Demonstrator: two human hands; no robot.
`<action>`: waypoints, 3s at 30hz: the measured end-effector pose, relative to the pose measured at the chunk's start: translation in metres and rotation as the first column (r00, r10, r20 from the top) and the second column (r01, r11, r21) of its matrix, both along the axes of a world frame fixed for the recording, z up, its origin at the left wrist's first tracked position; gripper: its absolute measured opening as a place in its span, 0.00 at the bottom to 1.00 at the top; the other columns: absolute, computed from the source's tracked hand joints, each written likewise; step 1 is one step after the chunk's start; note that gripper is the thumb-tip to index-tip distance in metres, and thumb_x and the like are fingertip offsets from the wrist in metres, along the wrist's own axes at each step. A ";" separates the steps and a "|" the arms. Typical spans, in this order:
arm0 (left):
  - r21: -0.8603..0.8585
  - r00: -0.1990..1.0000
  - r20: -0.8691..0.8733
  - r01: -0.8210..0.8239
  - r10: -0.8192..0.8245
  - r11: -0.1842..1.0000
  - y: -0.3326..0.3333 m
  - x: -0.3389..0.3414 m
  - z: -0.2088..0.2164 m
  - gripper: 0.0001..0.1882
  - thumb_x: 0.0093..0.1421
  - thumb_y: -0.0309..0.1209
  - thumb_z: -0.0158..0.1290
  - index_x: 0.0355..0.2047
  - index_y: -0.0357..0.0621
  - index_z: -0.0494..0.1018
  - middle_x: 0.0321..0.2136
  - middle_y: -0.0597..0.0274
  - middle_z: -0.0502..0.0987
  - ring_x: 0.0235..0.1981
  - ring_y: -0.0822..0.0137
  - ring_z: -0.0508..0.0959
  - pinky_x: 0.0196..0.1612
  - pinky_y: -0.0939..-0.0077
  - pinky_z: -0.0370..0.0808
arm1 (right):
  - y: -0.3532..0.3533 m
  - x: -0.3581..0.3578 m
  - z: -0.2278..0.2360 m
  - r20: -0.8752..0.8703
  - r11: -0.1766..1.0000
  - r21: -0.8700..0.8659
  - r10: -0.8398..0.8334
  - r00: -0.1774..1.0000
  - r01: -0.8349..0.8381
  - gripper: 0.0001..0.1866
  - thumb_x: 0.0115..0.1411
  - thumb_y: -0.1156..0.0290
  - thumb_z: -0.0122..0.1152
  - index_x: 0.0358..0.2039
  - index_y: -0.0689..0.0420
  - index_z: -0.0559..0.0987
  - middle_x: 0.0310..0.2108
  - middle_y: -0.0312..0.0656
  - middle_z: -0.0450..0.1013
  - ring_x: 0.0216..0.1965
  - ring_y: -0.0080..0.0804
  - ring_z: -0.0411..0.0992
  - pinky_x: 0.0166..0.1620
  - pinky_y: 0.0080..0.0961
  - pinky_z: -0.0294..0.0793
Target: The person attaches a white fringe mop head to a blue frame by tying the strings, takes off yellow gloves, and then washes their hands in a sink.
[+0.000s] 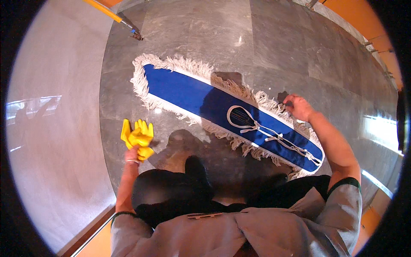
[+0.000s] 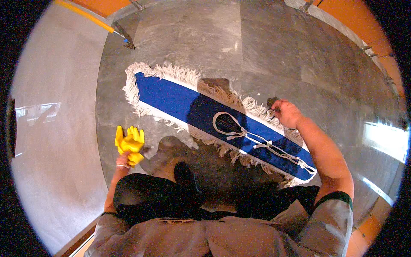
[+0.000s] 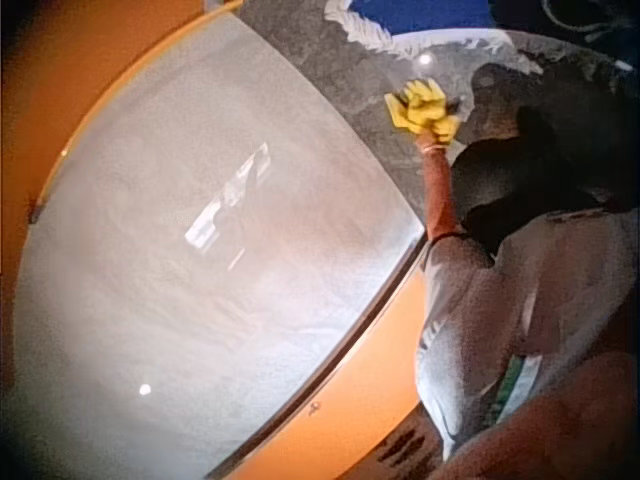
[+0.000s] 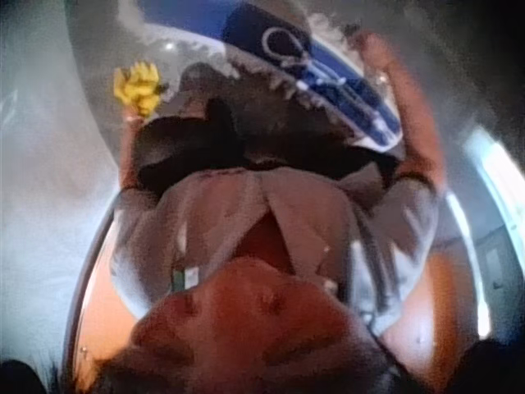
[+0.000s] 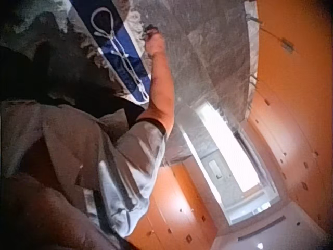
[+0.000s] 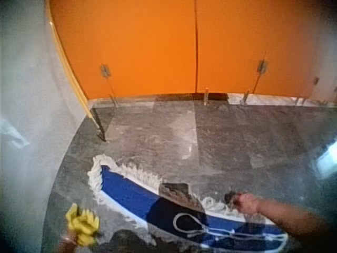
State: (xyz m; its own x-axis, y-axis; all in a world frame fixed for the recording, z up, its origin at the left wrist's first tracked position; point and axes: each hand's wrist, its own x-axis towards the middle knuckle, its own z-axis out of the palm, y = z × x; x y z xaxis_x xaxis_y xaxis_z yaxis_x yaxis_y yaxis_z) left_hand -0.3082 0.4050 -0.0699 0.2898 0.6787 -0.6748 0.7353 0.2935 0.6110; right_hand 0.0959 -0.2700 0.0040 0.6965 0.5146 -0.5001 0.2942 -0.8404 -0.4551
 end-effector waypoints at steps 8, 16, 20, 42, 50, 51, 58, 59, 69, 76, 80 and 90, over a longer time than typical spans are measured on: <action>-0.282 0.851 0.456 -0.139 0.260 0.949 -0.119 0.159 0.290 0.17 0.55 0.31 0.55 0.45 0.42 0.70 0.36 0.56 0.77 0.33 0.62 0.78 0.36 0.68 0.79 | -0.038 -0.037 0.152 -0.193 0.991 -0.079 -0.118 0.974 0.104 0.18 0.56 0.69 0.61 0.47 0.59 0.74 0.49 0.50 0.70 0.45 0.41 0.73 0.47 0.35 0.74; -0.300 0.975 0.223 0.049 0.020 0.953 -0.286 0.205 0.354 0.27 0.47 0.42 0.57 0.46 0.41 0.70 0.30 0.58 0.76 0.25 0.64 0.77 0.30 0.72 0.77 | -0.092 -0.170 0.245 -0.392 0.735 0.047 -0.609 0.689 0.676 0.16 0.63 0.65 0.50 0.45 0.62 0.77 0.51 0.48 0.71 0.54 0.41 0.67 0.58 0.35 0.62; -0.271 0.961 0.259 0.167 -0.095 0.948 -0.309 0.232 0.340 0.23 0.50 0.37 0.54 0.45 0.39 0.69 0.28 0.58 0.75 0.24 0.65 0.75 0.26 0.74 0.73 | -0.090 -0.186 0.266 -0.332 0.709 0.106 -0.635 0.697 0.697 0.15 0.57 0.71 0.49 0.43 0.62 0.76 0.46 0.50 0.72 0.51 0.41 0.69 0.56 0.36 0.64; -0.295 0.480 0.228 0.863 -0.847 0.410 -0.381 0.126 0.480 0.21 0.48 0.29 0.64 0.42 0.35 0.75 0.39 0.57 0.80 0.40 0.64 0.80 0.44 0.71 0.76 | -0.040 -0.312 0.407 -0.361 0.752 -0.327 -0.659 0.660 0.572 0.26 0.60 0.43 0.49 0.41 0.52 0.81 0.41 0.48 0.75 0.46 0.43 0.72 0.46 0.40 0.73; 0.088 -0.227 0.454 0.974 -0.861 -0.211 -0.406 0.125 0.695 0.30 0.46 0.35 0.68 0.48 0.38 0.71 0.41 0.57 0.79 0.42 0.62 0.80 0.46 0.72 0.75 | 0.110 -0.363 0.629 -0.927 -0.161 0.127 -0.370 0.060 0.979 0.23 0.62 0.60 0.59 0.55 0.56 0.70 0.46 0.38 0.73 0.47 0.29 0.72 0.49 0.31 0.74; 0.005 -0.185 0.466 0.978 -0.865 -0.206 -0.398 0.127 0.711 0.29 0.47 0.35 0.68 0.48 0.38 0.71 0.41 0.58 0.79 0.41 0.64 0.79 0.45 0.73 0.75 | 0.108 -0.368 0.650 -0.929 -0.185 0.029 -0.367 -0.042 0.982 0.22 0.63 0.62 0.58 0.54 0.58 0.71 0.45 0.38 0.73 0.45 0.28 0.72 0.48 0.29 0.73; -0.287 -0.072 0.521 0.924 -0.851 -0.254 -0.399 0.150 0.801 0.17 0.55 0.34 0.63 0.42 0.38 0.76 0.37 0.66 0.79 0.36 0.74 0.78 0.40 0.79 0.75 | 0.114 -0.483 0.700 -0.791 -0.797 0.242 -0.492 -0.364 0.553 0.16 0.61 0.77 0.51 0.51 0.57 0.72 0.40 0.37 0.74 0.38 0.27 0.73 0.40 0.26 0.74; -0.294 -0.067 0.500 0.925 -0.864 -0.242 -0.403 0.149 0.810 0.16 0.55 0.33 0.63 0.41 0.38 0.76 0.36 0.66 0.79 0.35 0.75 0.78 0.40 0.80 0.74 | 0.108 -0.501 0.699 -0.813 -0.905 0.272 -0.398 -0.426 0.327 0.15 0.61 0.76 0.49 0.49 0.57 0.73 0.40 0.38 0.74 0.37 0.30 0.74 0.37 0.27 0.75; -0.284 -0.202 0.600 0.851 -0.774 -0.442 -0.469 0.044 0.855 0.20 0.51 0.31 0.57 0.43 0.36 0.72 0.27 0.59 0.77 0.18 0.71 0.75 0.20 0.81 0.71 | 0.108 -0.769 0.709 -0.712 -0.939 0.343 -0.257 -0.654 -0.005 0.18 0.59 0.66 0.48 0.46 0.62 0.72 0.37 0.42 0.75 0.38 0.32 0.74 0.43 0.28 0.72; 0.143 -0.706 0.520 0.627 -0.481 -0.765 -0.528 -0.095 0.867 0.14 0.53 0.28 0.58 0.40 0.40 0.75 0.39 0.58 0.77 0.32 0.64 0.79 0.35 0.76 0.76 | 0.149 -0.858 0.745 -0.779 -0.868 0.482 -0.361 -0.512 -0.122 0.21 0.58 0.70 0.49 0.53 0.61 0.66 0.45 0.46 0.75 0.43 0.35 0.74 0.49 0.31 0.72; 0.756 -0.967 0.109 -0.069 0.230 -0.651 -0.555 -0.165 0.899 0.16 0.49 0.27 0.58 0.41 0.44 0.76 0.51 0.53 0.70 0.40 0.51 0.78 0.41 0.66 0.76 | 0.177 -0.876 0.767 -0.909 -0.901 0.342 -0.245 -0.337 -0.267 0.20 0.62 0.64 0.50 0.52 0.60 0.68 0.46 0.43 0.75 0.45 0.34 0.73 0.51 0.31 0.71; 0.860 -0.720 -0.164 -0.439 0.674 -0.260 -0.562 -0.235 0.921 0.17 0.43 0.34 0.62 0.35 0.43 0.74 0.38 0.60 0.72 0.37 0.57 0.74 0.38 0.65 0.75 | 0.213 -0.841 0.799 -0.913 -0.639 0.361 -0.097 -0.395 -0.679 0.18 0.57 0.73 0.59 0.49 0.59 0.72 0.46 0.41 0.74 0.46 0.34 0.74 0.52 0.31 0.73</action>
State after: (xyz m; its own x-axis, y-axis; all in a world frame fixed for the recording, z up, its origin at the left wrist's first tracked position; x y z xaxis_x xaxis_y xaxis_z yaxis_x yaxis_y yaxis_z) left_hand -0.5437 -0.1574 0.8513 -0.8691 -0.4480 0.2097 -0.3308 0.8416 0.4269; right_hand -0.7450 -0.0573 0.8027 -0.3151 -0.7778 -0.5438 0.7358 0.1616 -0.6576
